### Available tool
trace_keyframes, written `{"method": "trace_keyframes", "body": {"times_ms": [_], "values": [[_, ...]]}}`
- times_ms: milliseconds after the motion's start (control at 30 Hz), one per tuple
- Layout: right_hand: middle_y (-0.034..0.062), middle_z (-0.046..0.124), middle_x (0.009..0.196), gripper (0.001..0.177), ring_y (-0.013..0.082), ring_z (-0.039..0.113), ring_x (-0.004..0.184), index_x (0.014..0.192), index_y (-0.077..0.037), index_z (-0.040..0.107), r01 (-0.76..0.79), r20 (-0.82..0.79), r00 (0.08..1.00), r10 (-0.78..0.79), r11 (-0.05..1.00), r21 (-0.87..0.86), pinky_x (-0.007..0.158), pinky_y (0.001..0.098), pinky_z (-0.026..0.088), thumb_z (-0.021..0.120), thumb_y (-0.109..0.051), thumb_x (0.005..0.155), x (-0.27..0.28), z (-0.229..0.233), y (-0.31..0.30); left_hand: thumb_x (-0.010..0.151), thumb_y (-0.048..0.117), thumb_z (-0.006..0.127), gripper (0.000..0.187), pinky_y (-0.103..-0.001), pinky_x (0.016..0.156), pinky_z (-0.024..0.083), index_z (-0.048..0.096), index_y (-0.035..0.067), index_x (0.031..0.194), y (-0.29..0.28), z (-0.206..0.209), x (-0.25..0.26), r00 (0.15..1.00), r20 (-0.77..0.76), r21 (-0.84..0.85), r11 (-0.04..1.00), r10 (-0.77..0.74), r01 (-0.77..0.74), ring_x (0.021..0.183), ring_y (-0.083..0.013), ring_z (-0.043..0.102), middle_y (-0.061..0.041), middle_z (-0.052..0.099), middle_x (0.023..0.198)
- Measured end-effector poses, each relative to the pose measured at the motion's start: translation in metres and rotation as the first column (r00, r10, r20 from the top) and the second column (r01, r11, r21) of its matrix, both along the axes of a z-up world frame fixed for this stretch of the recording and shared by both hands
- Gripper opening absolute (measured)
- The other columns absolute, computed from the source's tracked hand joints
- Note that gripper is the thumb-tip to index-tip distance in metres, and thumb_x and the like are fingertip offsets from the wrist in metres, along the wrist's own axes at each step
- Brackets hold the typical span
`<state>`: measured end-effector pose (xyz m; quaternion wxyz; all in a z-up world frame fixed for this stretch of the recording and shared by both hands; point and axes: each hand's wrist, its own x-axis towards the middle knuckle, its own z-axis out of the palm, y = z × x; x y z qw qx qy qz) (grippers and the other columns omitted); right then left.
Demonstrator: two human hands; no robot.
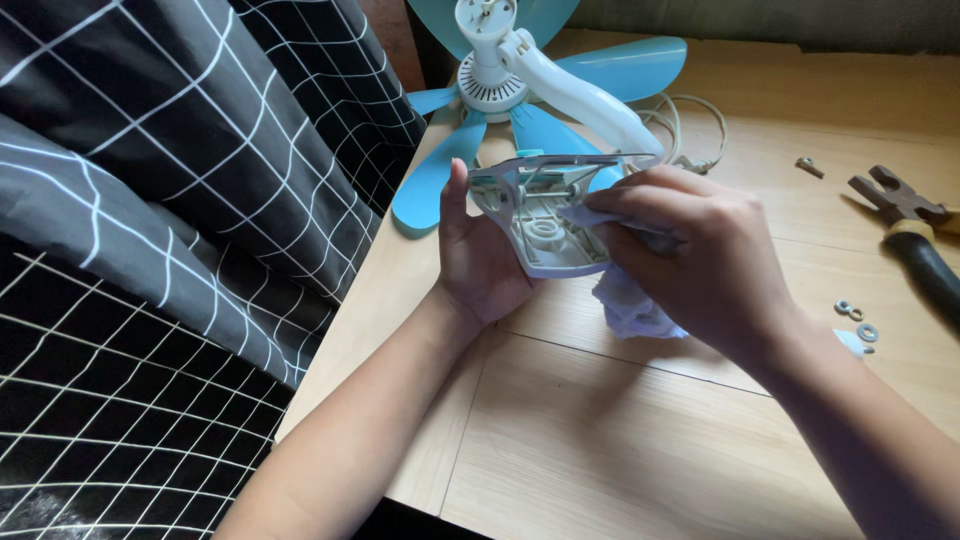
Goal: The person wipes a white plastic fan base with a cloth, then inserts a small white plastic mount into the base and secures it with a screw and nut. The fan head with blades remains on the table nearby.
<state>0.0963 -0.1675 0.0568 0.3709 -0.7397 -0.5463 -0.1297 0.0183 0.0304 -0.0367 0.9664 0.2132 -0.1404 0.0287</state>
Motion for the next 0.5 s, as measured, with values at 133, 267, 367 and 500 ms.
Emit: {"method": "trace_keyframes", "body": {"times_ms": [133, 267, 367, 500], "values": [[0.0066, 0.074, 0.105, 0.019, 0.0263, 0.073, 0.082, 0.106, -0.011, 0.080, 0.095, 0.241, 0.969, -0.062, 0.988, -0.125, 0.070, 0.0388, 0.059, 0.077, -0.013, 0.088, -0.001, -0.002, 0.000, 0.096, 0.077, 0.052, 0.091, -0.047, 0.117, 0.049, 0.049, 0.005, 0.152, -0.007, -0.002, 0.000, 1.000, -0.013, 0.058, 0.998, 0.007, -0.007, 0.134, -0.0288, 0.060, -0.016, 0.059, 0.146], [0.0063, 0.071, 0.109, 0.037, 0.0262, 0.072, 0.079, 0.112, -0.017, 0.079, 0.167, 0.338, 0.940, -0.040, 0.920, -0.355, 0.065, 0.0404, 0.059, 0.071, -0.003, 0.079, -0.006, -0.002, 0.003, 0.096, 0.073, 0.056, 0.085, -0.043, 0.110, 0.053, 0.050, 0.006, 0.148, -0.010, -0.004, 0.000, 0.996, -0.070, 0.101, 0.994, 0.057, -0.050, 0.125, -0.0254, 0.065, -0.015, 0.062, 0.139], [0.0084, 0.067, 0.110, 0.046, 0.0276, 0.071, 0.088, 0.114, -0.017, 0.077, 0.223, 0.288, 0.954, -0.078, 0.829, -0.513, 0.068, 0.0422, 0.059, 0.072, -0.005, 0.070, -0.008, -0.001, 0.003, 0.096, 0.072, 0.057, 0.087, -0.040, 0.107, 0.055, 0.052, 0.001, 0.145, -0.014, -0.006, 0.000, 0.989, -0.111, 0.134, 0.988, 0.098, -0.083, 0.120, -0.0246, 0.067, -0.016, 0.065, 0.135], [0.0120, 0.065, 0.104, 0.045, 0.0304, 0.069, 0.089, 0.113, -0.017, 0.078, 0.180, 0.268, 0.963, -0.038, 0.828, -0.531, 0.075, 0.0442, 0.058, 0.071, -0.003, 0.071, -0.007, 0.000, 0.002, 0.094, 0.073, 0.056, 0.089, -0.039, 0.105, 0.055, 0.054, -0.002, 0.142, -0.018, -0.005, 0.001, 0.980, -0.144, 0.159, 0.980, 0.140, -0.116, 0.117, -0.0242, 0.068, -0.015, 0.068, 0.131]]}}
